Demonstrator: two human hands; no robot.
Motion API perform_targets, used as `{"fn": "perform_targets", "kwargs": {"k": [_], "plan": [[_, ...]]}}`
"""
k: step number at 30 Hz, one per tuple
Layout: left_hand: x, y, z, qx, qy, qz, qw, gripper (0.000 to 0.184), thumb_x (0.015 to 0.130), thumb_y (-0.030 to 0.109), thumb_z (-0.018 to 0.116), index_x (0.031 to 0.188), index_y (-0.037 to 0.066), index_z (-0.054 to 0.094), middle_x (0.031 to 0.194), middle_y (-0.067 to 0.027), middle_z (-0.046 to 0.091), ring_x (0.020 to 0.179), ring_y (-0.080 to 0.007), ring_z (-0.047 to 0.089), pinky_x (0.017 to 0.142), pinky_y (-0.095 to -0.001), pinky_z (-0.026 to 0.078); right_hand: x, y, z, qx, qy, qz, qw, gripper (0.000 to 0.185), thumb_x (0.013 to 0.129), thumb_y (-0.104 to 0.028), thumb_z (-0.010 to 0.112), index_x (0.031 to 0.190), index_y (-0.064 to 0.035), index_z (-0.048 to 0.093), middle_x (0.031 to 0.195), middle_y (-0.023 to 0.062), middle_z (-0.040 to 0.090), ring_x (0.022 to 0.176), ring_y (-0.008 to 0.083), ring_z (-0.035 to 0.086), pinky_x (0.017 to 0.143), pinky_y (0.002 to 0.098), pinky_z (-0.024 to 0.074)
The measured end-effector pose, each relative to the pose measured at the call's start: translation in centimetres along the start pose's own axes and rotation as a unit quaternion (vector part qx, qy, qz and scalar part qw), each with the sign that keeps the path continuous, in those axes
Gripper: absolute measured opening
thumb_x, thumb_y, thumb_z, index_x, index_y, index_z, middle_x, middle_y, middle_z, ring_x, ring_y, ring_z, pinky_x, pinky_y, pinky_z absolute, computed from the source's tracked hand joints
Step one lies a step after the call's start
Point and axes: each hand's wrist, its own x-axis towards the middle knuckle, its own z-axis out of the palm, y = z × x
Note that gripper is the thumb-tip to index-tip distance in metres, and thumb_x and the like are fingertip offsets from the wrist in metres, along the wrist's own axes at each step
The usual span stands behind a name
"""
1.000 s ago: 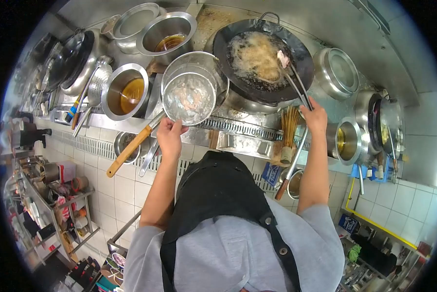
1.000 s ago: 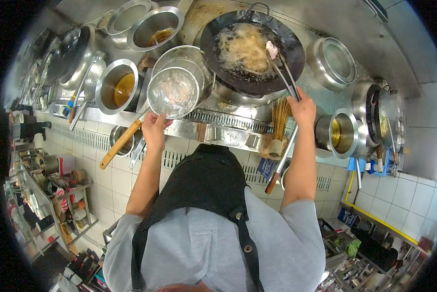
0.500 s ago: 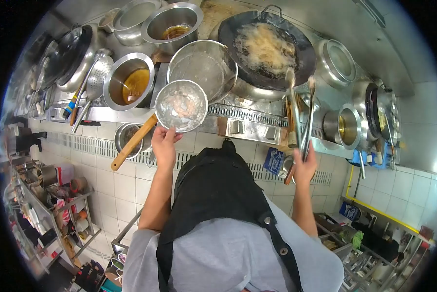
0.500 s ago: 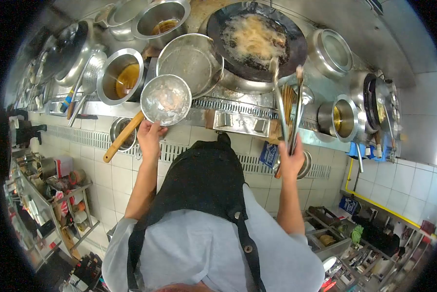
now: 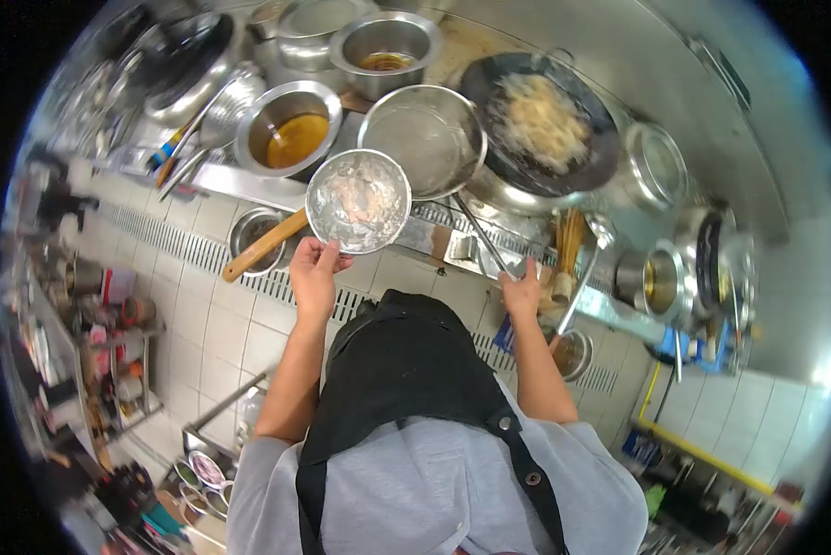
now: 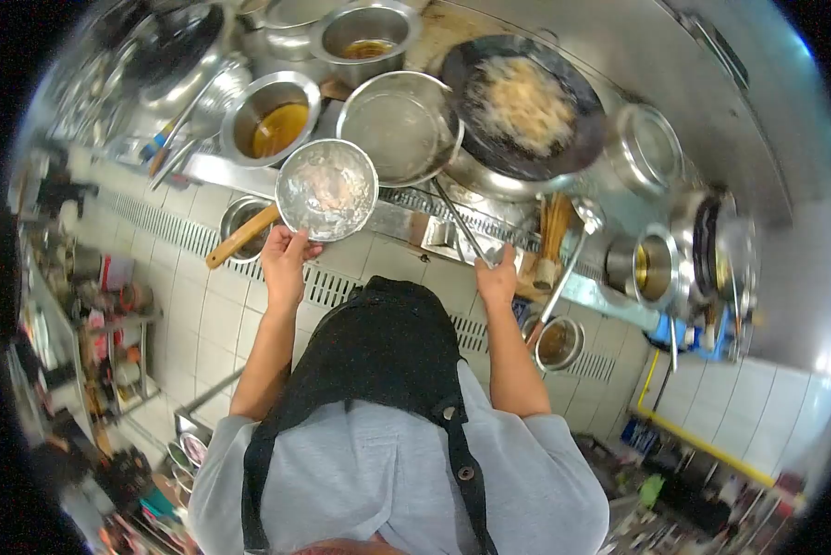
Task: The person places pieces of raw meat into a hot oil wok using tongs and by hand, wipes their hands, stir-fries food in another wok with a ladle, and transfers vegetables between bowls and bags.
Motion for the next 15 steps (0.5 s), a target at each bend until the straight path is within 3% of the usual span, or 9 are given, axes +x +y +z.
{"fn": "perform_targets", "kwargs": {"k": [1,3,4,6,7,8,9,10,15], "plan": [[-0.7,0.4,-0.3,-0.001,0.016,0.004,1.000,0.014,0.099,0.006,0.063,0.089,0.000,0.056,0.083,-0.0092,0.065,0.074,-0.0155,0.068,0.069,-0.0297,0.060,1.1,-0.4,0.1,0.008,-0.015,0.000,1.000,0.090,0.079,-0.030,0.081,0.153,-0.0018,0.040,0.116,0.0250,0.068,0.091,0.0336,0.067,0.080,0.0383,0.0519],[-2.9,1.0,-1.5,-0.002,0.068,0.014,0.998,0.013,0.099,0.006,0.062,0.089,0.000,0.056,0.083,-0.0090,0.066,0.074,-0.0156,0.068,0.068,-0.0296,0.060,2.3,-1.1,0.1,0.038,-0.100,0.044,0.993,0.089,0.081,-0.033,0.080,0.155,-0.0055,0.039,0.110,0.0248,0.067,0.064,0.0259,0.068,0.047,0.0346,0.0526],[-3.9,0.1,-2.9,0.003,0.085,0.024,0.996,0.012,0.098,0.007,0.063,0.089,0.001,0.057,0.083,-0.0082,0.065,0.073,-0.0155,0.068,0.068,-0.0294,0.060,3.4,-0.2,-0.1,-0.055,-0.093,-0.006,0.994,0.088,0.082,-0.035,0.080,0.155,-0.0055,0.039,0.117,0.0260,0.066,0.074,0.0282,0.070,0.057,0.0372,0.0561],[-6.9,0.4,-4.4,0.028,0.137,0.038,0.989,0.012,0.098,0.009,0.064,0.090,0.001,0.058,0.083,-0.0072,0.065,0.073,-0.0155,0.068,0.067,-0.0292,0.060,3.5,-1.0,-1.8,-0.267,-0.092,-0.149,0.948,0.088,0.084,-0.043,0.077,0.153,-0.0022,0.041,0.138,0.0259,0.059,0.111,0.0336,0.068,0.096,0.0447,0.0540],[-8.8,0.7,-5.3,0.022,0.166,0.040,0.985,0.012,0.099,0.011,0.064,0.093,0.001,0.060,0.087,-0.0085,0.067,0.076,-0.0167,0.068,0.070,-0.0304,0.060,5.0,0.9,-1.5,-0.211,-0.089,-0.244,0.942,0.093,0.083,-0.046,0.076,0.155,-0.0031,0.037,0.138,0.0255,0.061,0.123,0.0396,0.062,0.105,0.0467,0.0472],[-11.1,0.7,-6.1,0.013,0.199,0.039,0.979,0.014,0.099,0.013,0.064,0.097,0.000,0.061,0.091,-0.0098,0.068,0.079,-0.0180,0.069,0.073,-0.0315,0.060,4.9,0.0,-2.1,-0.204,-0.130,-0.271,0.932,0.084,0.085,-0.037,0.077,0.152,-0.0017,0.042,0.115,0.0185,0.071,0.101,0.0314,0.069,0.091,0.0431,0.0516],[-13.3,0.3,-6.8,0.009,0.249,0.044,0.967,0.015,0.100,0.014,0.064,0.097,-0.001,0.061,0.090,-0.0095,0.068,0.078,-0.0182,0.069,0.072,-0.0317,0.060,5.6,0.4,-1.8,-0.112,-0.233,-0.244,0.935,0.075,0.088,-0.029,0.076,0.150,-0.0005,0.044,0.083,0.0085,0.065,0.076,0.0216,0.062,0.078,0.0384,0.0508],[-15.9,-0.5,-7.4,-0.021,0.301,0.059,0.951,0.014,0.100,0.013,0.063,0.097,-0.001,0.061,0.089,-0.0094,0.068,0.077,-0.0178,0.069,0.071,-0.0314,0.059,6.3,0.0,-0.8,-0.117,-0.307,-0.276,0.903,0.069,0.091,-0.018,0.074,0.151,-0.0004,0.044,0.070,0.0011,0.054,0.066,0.0126,0.051,0.068,0.0307,0.0472],[-31.2,-5.8,-9.0,-0.050,0.521,0.052,0.851,0.013,0.101,0.013,0.062,0.096,0.001,0.060,0.087,-0.0085,0.068,0.075,-0.0165,0.068,0.069,-0.0301,0.058,2.3,-4.6,6.1,-0.123,-0.560,-0.364,0.734,0.058,0.095,-0.007,0.068,0.148,-0.0004,0.048,0.072,-0.0038,0.052,0.064,0.0043,0.044,0.059,0.0221,0.0389]]}}
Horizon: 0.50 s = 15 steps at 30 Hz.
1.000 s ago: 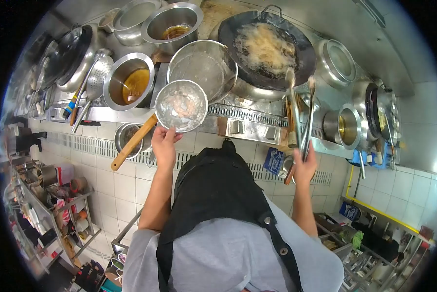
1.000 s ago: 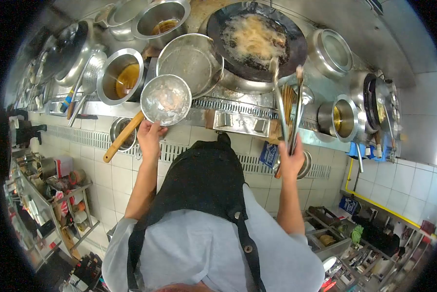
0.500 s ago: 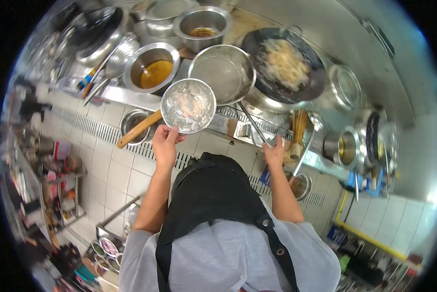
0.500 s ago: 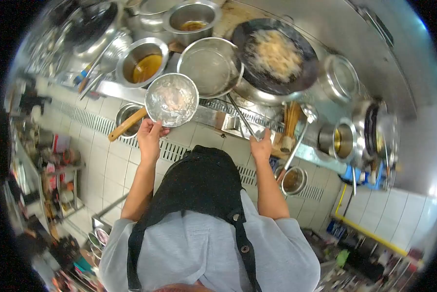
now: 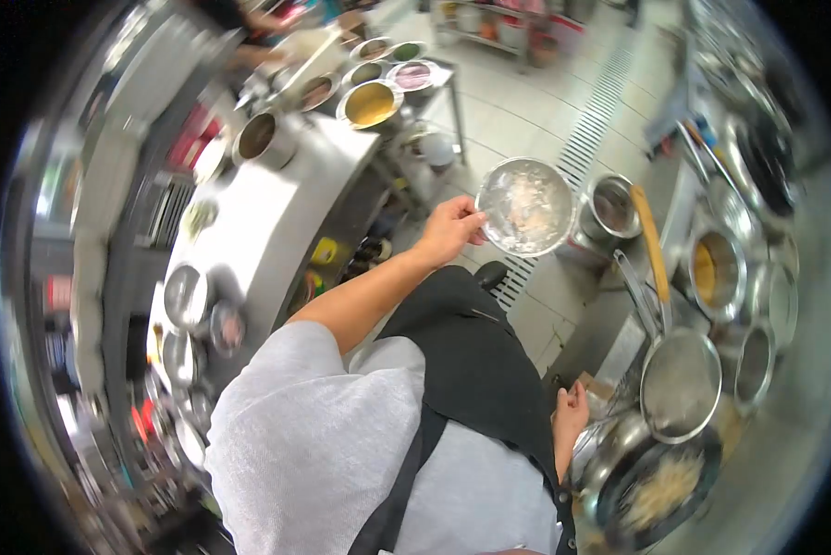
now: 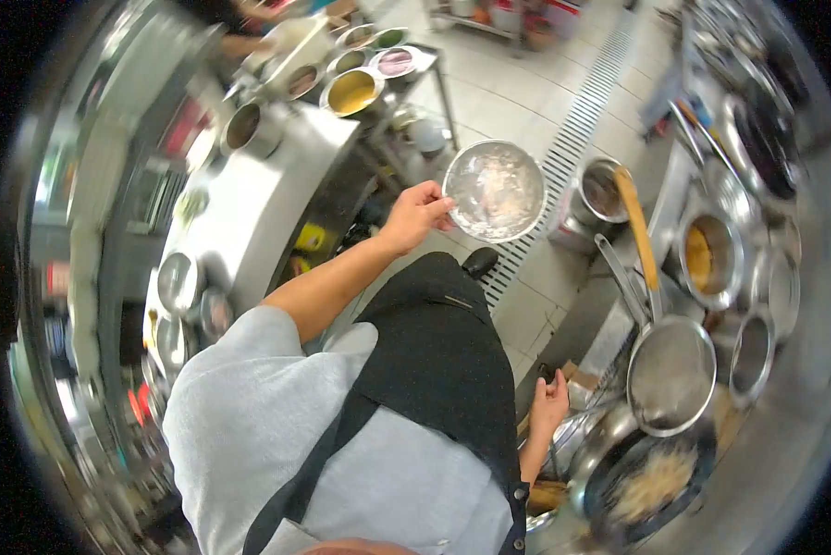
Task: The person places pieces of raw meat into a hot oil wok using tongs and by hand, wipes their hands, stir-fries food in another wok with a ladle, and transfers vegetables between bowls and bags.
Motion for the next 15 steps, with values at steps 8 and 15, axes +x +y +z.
{"fn": "perform_targets", "kwargs": {"k": [8,15], "plan": [[-14.5,-4.9,-20.6,-0.147,0.375,-0.017,0.915,0.010,0.102,0.011,0.058,0.096,0.003,0.057,0.090,-0.0100,0.068,0.077,-0.0151,0.066,0.067,-0.0275,0.058,5.0,-9.8,8.0,-0.010,-0.204,-0.076,0.976,0.048,0.095,-0.010,0.070,0.141,-0.0007,0.057,0.075,-0.0036,0.055,0.064,0.0039,0.049,0.056,0.0213,0.0405],[-20.6,-10.5,-33.5,-0.305,0.432,0.014,0.849,0.022,0.104,0.018,0.055,0.119,0.002,0.054,0.106,-0.0149,0.070,0.083,-0.0220,0.069,0.071,-0.0279,0.057,3.7,-11.6,15.0,-0.163,-0.356,-0.210,0.896,0.048,0.093,-0.012,0.072,0.140,-0.0041,0.061,0.078,0.0015,0.063,0.068,0.0084,0.056,0.062,0.0263,0.0477]]}}
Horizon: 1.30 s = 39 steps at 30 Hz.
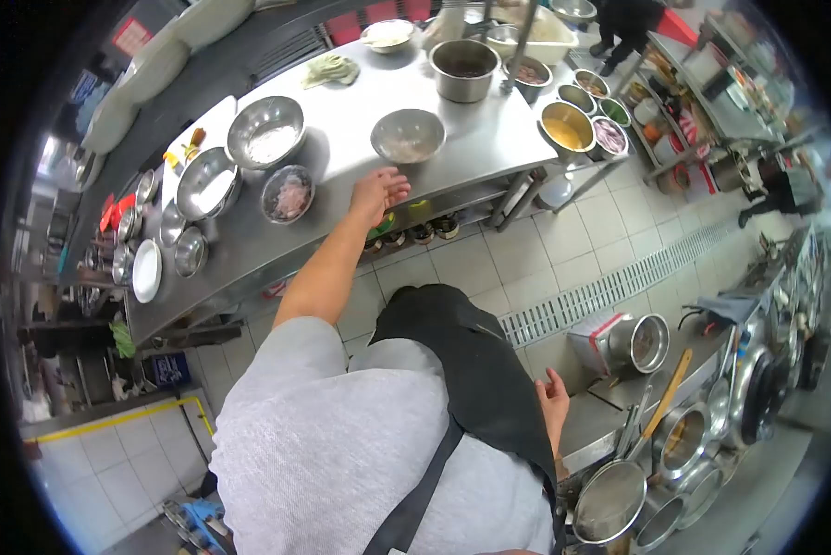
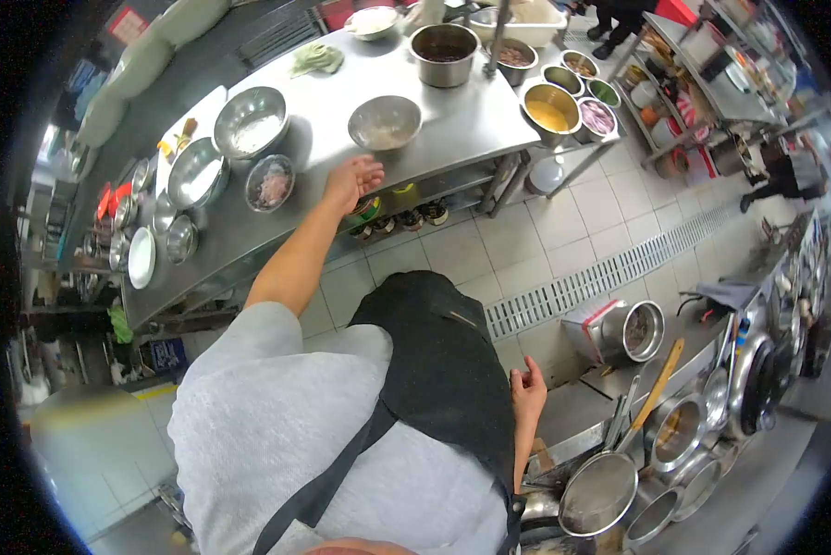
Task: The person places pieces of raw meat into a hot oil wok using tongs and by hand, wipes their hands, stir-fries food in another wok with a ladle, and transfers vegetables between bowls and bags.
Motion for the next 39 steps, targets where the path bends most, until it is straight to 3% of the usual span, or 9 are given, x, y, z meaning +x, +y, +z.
{"fn": "perform_targets", "kwargs": {"k": [2,11,20,22,25,29,33,35,39], "plan": [[-0.2,0.0,-3.2,0.011,-0.066,-0.049,0.997,0.032,0.104,0.027,0.056,0.124,0.001,0.055,0.113,-0.0148,0.070,0.084,-0.0213,0.069,0.070,-0.0294,0.058,0.9,-2.9,1.6,0.003,-0.004,0.019,1.000,0.048,0.093,-0.011,0.072,0.140,-0.0039,0.061,0.078,0.0018,0.063,0.068,0.0082,0.056,0.061,0.0257,0.0472],[-6.0,1.1,-21.4,-0.051,0.279,0.043,0.958,0.028,0.098,0.023,0.067,0.111,0.000,0.061,0.101,-0.0101,0.069,0.078,-0.0168,0.067,0.064,-0.0284,0.058,5.7,-16.5,13.9,-0.007,-0.127,-0.012,0.992,0.053,0.091,-0.009,0.072,0.142,-0.0048,0.057,0.097,0.0054,0.067,0.070,0.0089,0.058,0.063,0.0257,0.0487],[-7.1,6.6,-15.3,0.219,0.073,0.093,0.968,0.021,0.092,0.010,0.067,0.079,0.002,0.054,0.070,-0.0066,0.061,0.062,-0.0134,0.064,0.057,-0.0290,0.053,8.2,-38.0,30.8,-0.134,-0.248,-0.305,0.910,0.066,0.081,-0.012,0.079,0.142,-0.0104,0.055,0.132,0.0187,0.060,0.107,0.0308,0.066,0.082,0.0413,0.0591],[-8.1,7.0,-12.4,0.323,0.026,0.151,0.934,0.020,0.092,0.010,0.068,0.080,0.002,0.054,0.068,-0.0068,0.060,0.061,-0.0134,0.064,0.056,-0.0305,0.050,8.6,-38.7,33.5,-0.203,-0.149,-0.381,0.889,0.069,0.076,-0.016,0.084,0.139,-0.0085,0.058,0.132,0.0176,0.059,0.109,0.0360,0.064,0.091,0.0458,0.0552],[-8.4,7.9,-9.0,0.354,-0.050,0.200,0.912,0.018,0.093,0.011,0.068,0.082,0.001,0.058,0.068,-0.0047,0.062,0.063,-0.0112,0.061,0.058,-0.0290,0.048,9.3,-37.9,35.2,-0.278,-0.075,-0.320,0.903,0.068,0.072,-0.019,0.086,0.134,-0.0099,0.061,0.126,0.0187,0.058,0.113,0.0413,0.061,0.096,0.0494,0.0527],[-7.1,8.2,-8.5,0.356,-0.104,0.133,0.919,0.015,0.096,0.011,0.067,0.087,0.001,0.061,0.075,-0.0054,0.065,0.066,-0.0112,0.063,0.062,-0.0275,0.053,11.5,-36.4,35.0,-0.194,-0.060,-0.289,0.935,0.056,0.070,-0.016,0.084,0.122,-0.0069,0.065,0.118,0.0212,0.057,0.107,0.0427,0.062,0.091,0.0484,0.0552],[-4.3,6.8,-8.4,0.177,-0.097,0.008,0.979,0.013,0.096,0.010,0.065,0.089,-0.001,0.060,0.084,-0.0085,0.066,0.072,-0.0147,0.067,0.065,-0.0291,0.060,11.4,-35.3,33.2,0.088,-0.085,-0.137,0.983,0.045,0.079,-0.011,0.081,0.120,-0.0024,0.063,0.116,0.0148,0.064,0.103,0.0263,0.067,0.083,0.0393,0.0578],[-2.7,5.2,-8.9,0.116,-0.078,0.013,0.990,0.016,0.094,0.010,0.065,0.086,-0.003,0.060,0.084,-0.0111,0.067,0.072,-0.0169,0.068,0.061,-0.0308,0.062,11.1,-35.5,31.0,0.258,-0.108,-0.060,0.958,0.042,0.085,-0.005,0.076,0.123,-0.0027,0.060,0.117,0.0121,0.066,0.100,0.0197,0.068,0.077,0.0350,0.0598],[0.8,5.0,-10.6,0.049,-0.043,-0.014,0.998,0.012,0.096,0.010,0.062,0.101,-0.001,0.059,0.102,-0.0157,0.066,0.091,-0.0241,0.069,0.079,-0.0362,0.060,10.2,-34.0,25.3,0.470,-0.088,-0.053,0.877,0.041,0.092,0.002,0.066,0.130,-0.0044,0.053,0.119,0.0124,0.066,0.100,0.0237,0.070,0.075,0.0399,0.0631]]}}
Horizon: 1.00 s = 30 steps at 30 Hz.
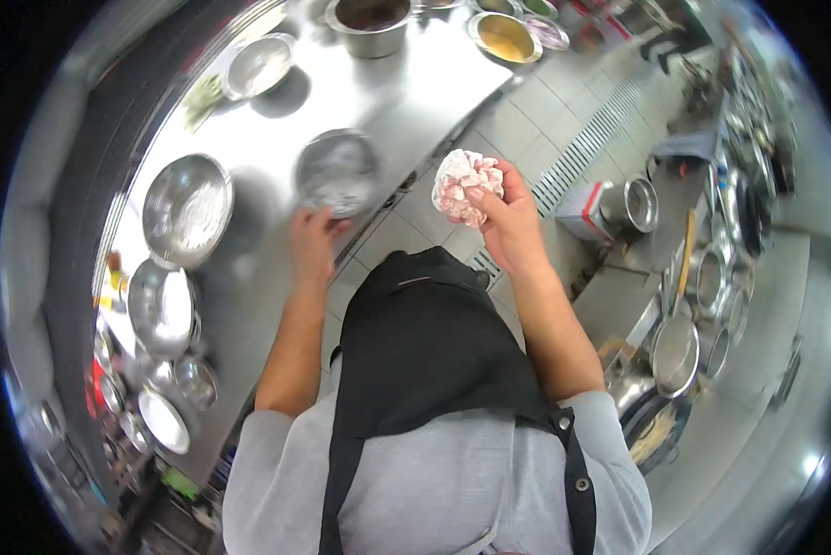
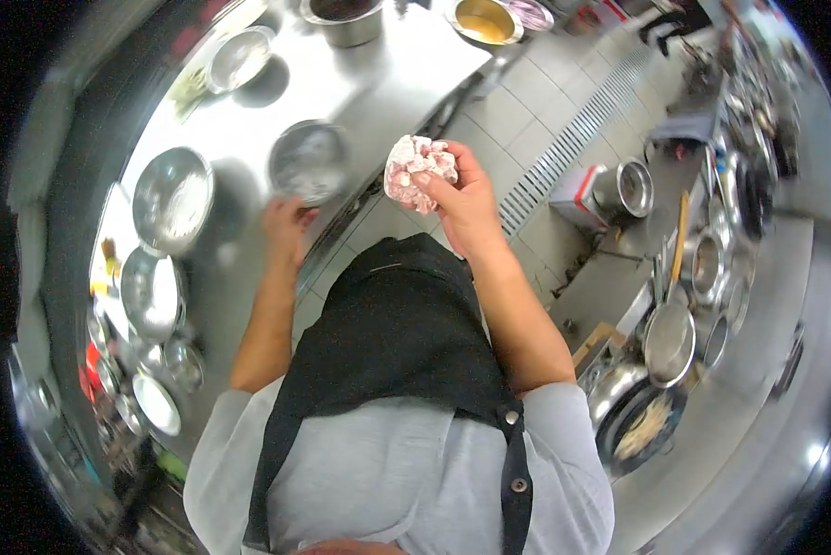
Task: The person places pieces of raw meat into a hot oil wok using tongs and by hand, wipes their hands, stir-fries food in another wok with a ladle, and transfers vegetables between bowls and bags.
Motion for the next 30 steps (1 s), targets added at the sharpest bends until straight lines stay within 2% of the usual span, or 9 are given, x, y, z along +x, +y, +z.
{"fn": "perform_targets", "kwargs": {"k": [3,6,7,12,15,19,23,27,30], "plan": [[1.7,-0.5,-0.5,-0.047,-0.019,0.013,0.999,0.021,0.099,0.015,0.062,0.113,0.000,0.056,0.116,-0.0160,0.064,0.100,-0.0260,0.068,0.081,-0.0366,0.059,-3.5,-3.0,-4.9,0.069,0.019,-0.037,0.997,0.042,0.094,0.001,0.062,0.133,-0.0047,0.051,0.122,0.0129,0.066,0.105,0.0269,0.070,0.076,0.0428,0.0634],[-1.5,0.8,6.8,0.071,-0.091,-0.086,0.990,0.030,0.100,0.018,0.062,0.125,0.003,0.054,0.131,-0.0150,0.061,0.110,-0.0278,0.066,0.088,-0.0396,0.057,-7.7,-4.9,-10.7,0.057,0.091,-0.090,0.990,0.044,0.093,0.000,0.063,0.134,-0.0059,0.051,0.122,0.0129,0.066,0.104,0.0264,0.070,0.076,0.0437,0.0636],[-2.5,0.6,10.0,0.094,-0.174,-0.097,0.975,0.035,0.100,0.019,0.062,0.129,0.003,0.053,0.135,-0.0149,0.059,0.112,-0.0284,0.065,0.091,-0.0408,0.056,-9.0,-5.7,-12.4,0.046,0.132,-0.105,0.985,0.042,0.089,-0.001,0.072,0.127,-0.0033,0.055,0.111,0.0100,0.069,0.096,0.0206,0.071,0.070,0.0339,0.0614],[-13.3,-3.9,30.1,0.176,-0.545,-0.109,0.812,0.071,0.098,0.039,0.063,0.155,0.008,0.034,0.158,-0.0183,0.039,0.132,-0.0332,0.052,0.105,-0.0485,0.047,-16.3,-8.4,-19.8,-0.041,0.231,-0.179,0.955,0.045,0.087,-0.002,0.076,0.127,-0.0037,0.057,0.112,0.0082,0.069,0.095,0.0158,0.069,0.066,0.0283,0.0593],[-19.6,-7.8,40.1,0.159,-0.646,-0.145,0.732,0.071,0.096,0.035,0.066,0.155,0.009,0.036,0.147,-0.0140,0.050,0.127,-0.0273,0.056,0.102,-0.0434,0.050,-20.4,-10.2,-23.0,-0.136,0.254,-0.235,0.928,0.054,0.089,-0.002,0.074,0.138,-0.0039,0.053,0.119,0.0072,0.066,0.106,0.0176,0.066,0.081,0.0304,0.0599],[-25.7,-12.8,48.2,0.185,-0.672,-0.254,0.671,0.059,0.091,0.022,0.070,0.145,0.006,0.050,0.127,-0.0108,0.064,0.114,-0.0229,0.065,0.095,-0.0368,0.055,-27.6,-12.8,-26.5,-0.051,0.359,-0.264,0.893,0.064,0.091,-0.002,0.070,0.150,-0.0090,0.048,0.123,0.0071,0.067,0.108,0.0168,0.066,0.088,0.0316,0.0566],[-30.6,-17.7,51.7,0.193,-0.699,-0.332,0.603,0.053,0.089,0.013,0.071,0.138,0.002,0.055,0.116,-0.0107,0.068,0.103,-0.0201,0.067,0.084,-0.0360,0.058,-35.2,-14.5,-30.4,-0.262,0.459,-0.167,0.833,0.046,0.092,-0.003,0.069,0.138,-0.0043,0.061,0.112,0.0070,0.068,0.097,0.0114,0.064,0.077,0.0273,0.0557],[-35.4,-20.9,54.5,0.245,-0.743,-0.368,0.502,0.049,0.086,0.007,0.067,0.133,-0.002,0.057,0.112,-0.0116,0.069,0.097,-0.0193,0.069,0.081,-0.0348,0.059,-38.3,-12.5,-33.4,-0.143,0.530,-0.209,0.809,0.025,0.088,-0.009,0.073,0.111,-0.0028,0.070,0.087,0.0006,0.069,0.080,0.0088,0.061,0.073,0.0276,0.0524],[-36.4,-23.5,56.4,0.285,-0.757,-0.389,0.440,0.047,0.086,0.008,0.068,0.131,-0.002,0.058,0.110,-0.0113,0.069,0.094,-0.0192,0.070,0.081,-0.0336,0.059,-39.3,-12.8,-33.6,-0.114,0.580,-0.176,0.787,0.021,0.087,-0.009,0.073,0.107,-0.0023,0.070,0.083,0.0005,0.068,0.075,0.0082,0.060,0.070,0.0269,0.0518]]}}
